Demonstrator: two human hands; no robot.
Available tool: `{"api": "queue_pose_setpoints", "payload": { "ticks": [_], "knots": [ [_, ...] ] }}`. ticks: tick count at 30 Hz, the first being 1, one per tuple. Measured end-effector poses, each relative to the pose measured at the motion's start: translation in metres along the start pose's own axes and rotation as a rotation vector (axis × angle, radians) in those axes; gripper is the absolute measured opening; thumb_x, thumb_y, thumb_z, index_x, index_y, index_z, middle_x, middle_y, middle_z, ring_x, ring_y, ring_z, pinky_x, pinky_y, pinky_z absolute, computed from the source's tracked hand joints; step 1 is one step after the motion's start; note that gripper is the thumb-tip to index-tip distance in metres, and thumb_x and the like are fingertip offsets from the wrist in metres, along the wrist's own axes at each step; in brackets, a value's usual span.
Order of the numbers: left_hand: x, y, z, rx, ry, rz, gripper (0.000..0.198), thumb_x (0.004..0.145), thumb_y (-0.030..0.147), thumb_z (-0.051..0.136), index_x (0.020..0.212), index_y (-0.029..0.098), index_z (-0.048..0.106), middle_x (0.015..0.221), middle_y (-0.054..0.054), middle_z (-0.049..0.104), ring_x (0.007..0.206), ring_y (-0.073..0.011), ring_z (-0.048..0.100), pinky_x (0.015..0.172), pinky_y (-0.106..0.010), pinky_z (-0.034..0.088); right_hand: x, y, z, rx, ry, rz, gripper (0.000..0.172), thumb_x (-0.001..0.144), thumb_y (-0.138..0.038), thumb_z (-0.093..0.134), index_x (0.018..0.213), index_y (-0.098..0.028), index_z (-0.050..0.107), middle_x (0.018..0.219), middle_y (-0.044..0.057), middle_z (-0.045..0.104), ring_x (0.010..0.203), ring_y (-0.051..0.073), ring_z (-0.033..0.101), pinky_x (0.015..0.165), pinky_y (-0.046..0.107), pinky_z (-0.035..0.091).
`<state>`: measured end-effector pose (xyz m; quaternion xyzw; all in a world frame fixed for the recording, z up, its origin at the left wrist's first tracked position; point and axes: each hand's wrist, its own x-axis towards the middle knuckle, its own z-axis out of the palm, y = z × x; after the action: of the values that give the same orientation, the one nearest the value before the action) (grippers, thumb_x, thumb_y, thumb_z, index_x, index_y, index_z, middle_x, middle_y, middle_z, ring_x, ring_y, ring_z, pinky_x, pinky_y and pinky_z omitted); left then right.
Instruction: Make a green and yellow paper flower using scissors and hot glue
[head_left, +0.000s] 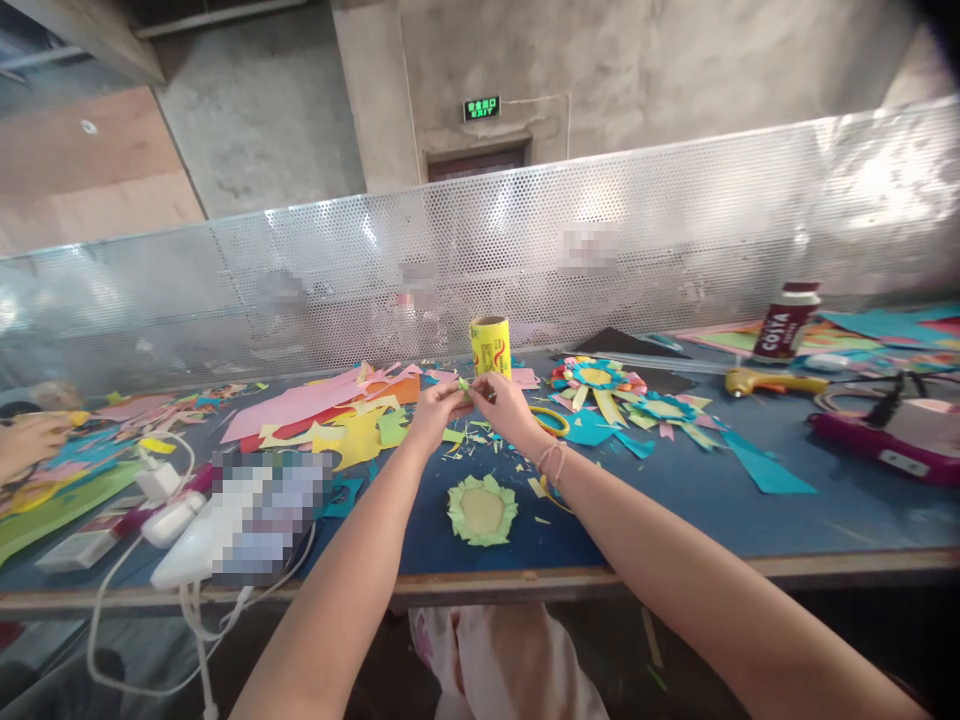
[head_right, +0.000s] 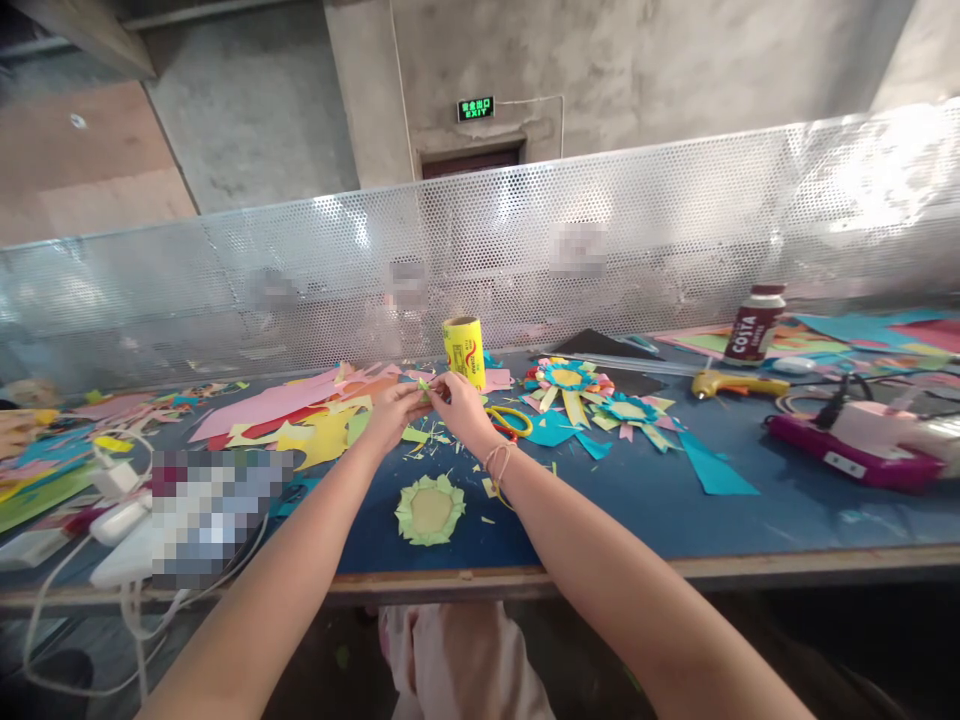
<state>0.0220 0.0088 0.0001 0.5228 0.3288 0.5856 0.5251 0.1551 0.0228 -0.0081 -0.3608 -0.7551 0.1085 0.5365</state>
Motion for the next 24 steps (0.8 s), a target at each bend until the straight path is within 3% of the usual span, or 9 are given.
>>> {"api": "queue_pose_setpoints", "payload": {
  "ticks": [19, 24],
  "knots": [
    [0.003, -0.005, -0.004, 0.183, -0.037, 0.022, 0.028, 0.059, 0.032, 0.073, 0.079, 0.012, 0.069, 0.070, -0.005, 0.069, 0.064, -0.0171, 0.064, 0.073, -0.037, 0.052, 0.006, 0.010, -0.007, -0.154, -0.153, -0.090, 0.011, 0.079, -0.015, 0.047, 0.069, -0.019, 0.049, 0.072, 0.003, 0.055, 0.073, 0.016, 0.052, 0.070, 0.029, 0.041],
    [0.002, -0.004, -0.004, 0.178, -0.055, 0.037, 0.029, 0.058, 0.035, 0.073, 0.075, 0.012, 0.069, 0.067, -0.004, 0.068, 0.061, -0.0157, 0.063, 0.070, -0.035, 0.052, 0.005, 0.006, -0.008, -0.154, -0.131, -0.069, 0.010, 0.077, -0.016, 0.049, 0.068, -0.020, 0.046, 0.071, 0.003, 0.054, 0.072, 0.016, 0.051, 0.068, 0.029, 0.041]
  ]
}}
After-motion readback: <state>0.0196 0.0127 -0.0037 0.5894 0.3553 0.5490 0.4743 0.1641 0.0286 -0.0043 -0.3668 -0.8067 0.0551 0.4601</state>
